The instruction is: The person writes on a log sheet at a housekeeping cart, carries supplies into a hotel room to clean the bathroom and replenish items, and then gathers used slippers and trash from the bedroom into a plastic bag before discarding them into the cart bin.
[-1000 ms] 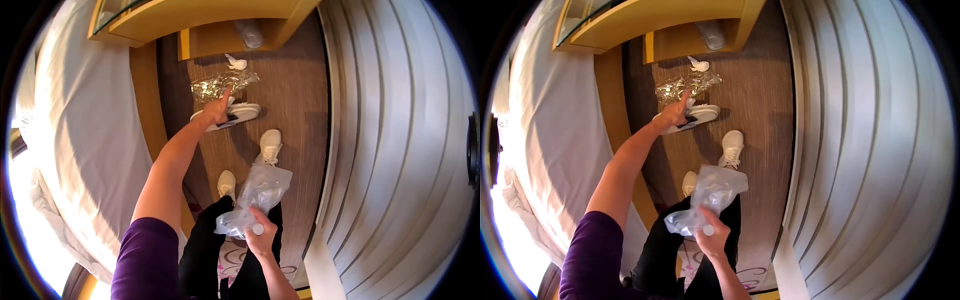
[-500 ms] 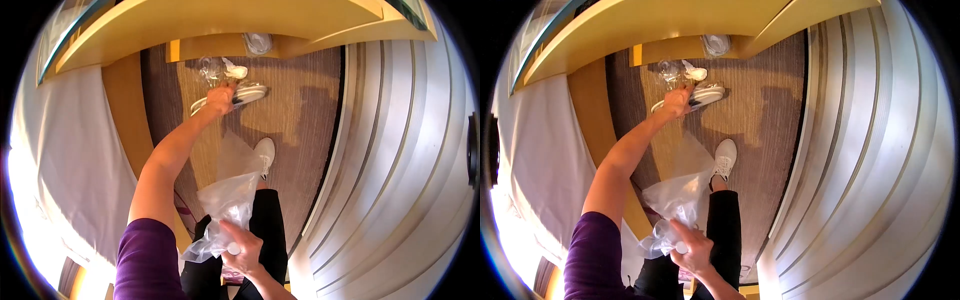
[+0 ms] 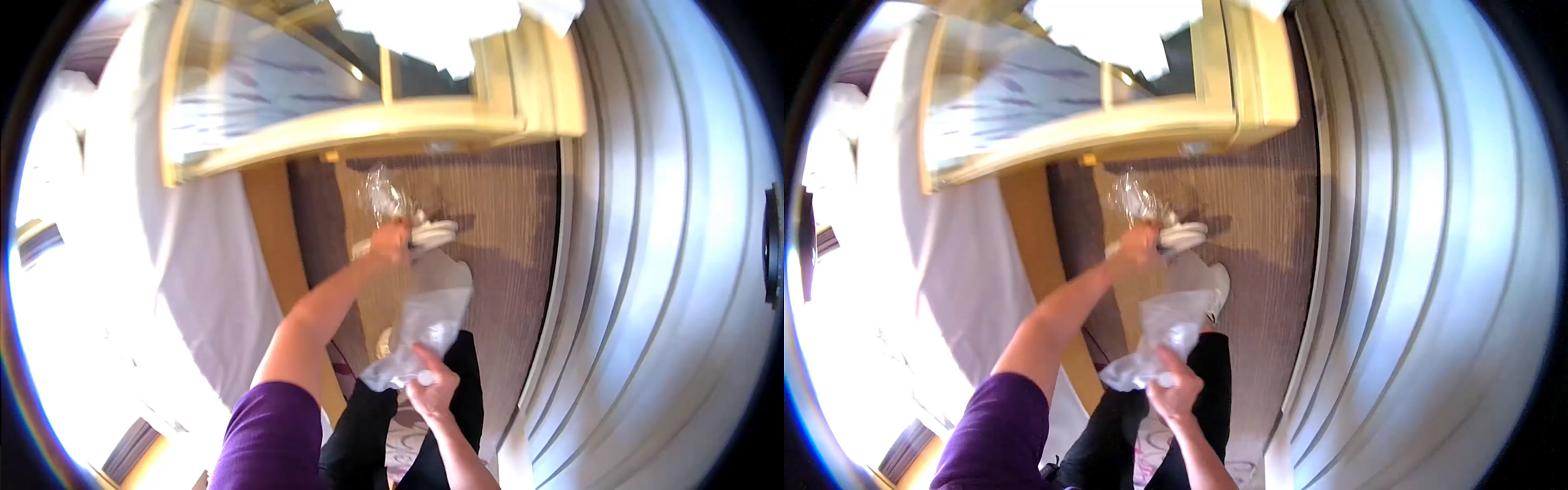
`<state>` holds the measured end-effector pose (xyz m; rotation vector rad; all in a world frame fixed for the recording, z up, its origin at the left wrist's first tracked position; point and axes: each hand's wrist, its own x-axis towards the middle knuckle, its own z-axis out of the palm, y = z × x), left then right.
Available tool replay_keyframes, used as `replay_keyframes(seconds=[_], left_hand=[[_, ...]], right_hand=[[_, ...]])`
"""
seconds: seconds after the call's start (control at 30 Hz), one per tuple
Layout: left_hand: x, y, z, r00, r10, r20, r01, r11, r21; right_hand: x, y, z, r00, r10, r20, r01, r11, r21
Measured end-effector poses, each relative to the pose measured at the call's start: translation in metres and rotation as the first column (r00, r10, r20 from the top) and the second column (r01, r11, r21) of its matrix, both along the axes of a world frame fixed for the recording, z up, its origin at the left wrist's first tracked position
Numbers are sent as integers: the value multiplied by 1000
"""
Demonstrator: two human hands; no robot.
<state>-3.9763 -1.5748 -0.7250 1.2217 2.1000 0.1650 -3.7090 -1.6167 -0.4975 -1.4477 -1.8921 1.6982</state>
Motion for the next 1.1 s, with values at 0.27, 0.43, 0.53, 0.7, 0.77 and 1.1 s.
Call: replay_keyframes(seconds=[0.27, 0.43, 0.53, 0.7, 0.77, 1.1], left_hand=[[-13, -84, 275, 988, -110, -104, 106, 993, -50], [-10, -60, 301, 992, -123, -11, 116, 960, -253], [-4, -38, 249, 993, -114, -3, 107, 942, -319], [-7, -40, 150, 985, 169, -40, -172, 917, -359], [-13, -43, 120, 947, 322, -21, -308, 882, -356], [-89, 9, -5, 998, 52, 44, -32, 930, -366]], right_hand=[[41, 57, 136, 932, -353, -80, 355, 935, 20], [51, 81, 181, 850, -511, -127, 500, 859, -107], [73, 60, 159, 827, -556, -84, 535, 823, -189], [77, 7, 162, 665, -746, 40, 702, 606, -375], [88, -21, 158, 599, -782, 171, 766, 498, -407], [99, -116, 122, 772, -212, 599, 373, 915, -156]])
